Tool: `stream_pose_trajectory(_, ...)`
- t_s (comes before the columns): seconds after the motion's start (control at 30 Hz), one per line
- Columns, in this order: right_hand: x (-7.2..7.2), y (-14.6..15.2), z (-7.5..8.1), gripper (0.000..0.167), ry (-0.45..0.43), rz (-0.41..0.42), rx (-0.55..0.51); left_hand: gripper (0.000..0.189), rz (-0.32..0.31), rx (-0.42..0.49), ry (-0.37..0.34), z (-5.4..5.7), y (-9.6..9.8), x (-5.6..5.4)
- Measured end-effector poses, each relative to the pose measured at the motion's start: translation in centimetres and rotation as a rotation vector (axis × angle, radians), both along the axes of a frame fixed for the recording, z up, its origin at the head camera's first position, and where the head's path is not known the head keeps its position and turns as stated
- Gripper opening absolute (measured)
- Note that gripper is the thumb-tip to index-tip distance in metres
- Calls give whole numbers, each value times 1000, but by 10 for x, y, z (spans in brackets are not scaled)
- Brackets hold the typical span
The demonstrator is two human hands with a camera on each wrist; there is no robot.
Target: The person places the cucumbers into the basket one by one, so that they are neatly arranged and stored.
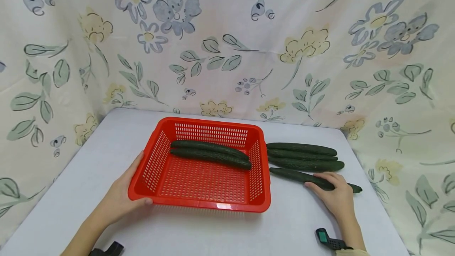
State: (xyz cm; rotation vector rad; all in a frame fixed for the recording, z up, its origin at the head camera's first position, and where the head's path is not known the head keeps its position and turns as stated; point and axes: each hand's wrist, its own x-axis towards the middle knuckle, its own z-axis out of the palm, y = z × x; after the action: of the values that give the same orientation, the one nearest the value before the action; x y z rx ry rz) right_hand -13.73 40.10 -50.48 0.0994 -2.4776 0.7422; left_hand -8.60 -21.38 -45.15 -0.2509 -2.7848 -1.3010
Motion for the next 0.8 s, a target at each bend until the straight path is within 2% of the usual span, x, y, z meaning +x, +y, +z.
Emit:
stream_pose_trajectory(0.2,0,-4,4,42,-10,-23,-6,134,5,-4,-1,0,0,0)
stream_pose_trajectory(0.4,2,-7,10,41,-78,-86,-17,134,8,-10,3,0,0,0)
stream_pose_trajectory(0.53,3,-11,14,42,-118,-132,-67,134,5,-8,3,0,1,0)
stream_pose_trajectory(0.8,-2,-18,24,41,-143,-197,-157,135,5,-16,6,1,1,0)
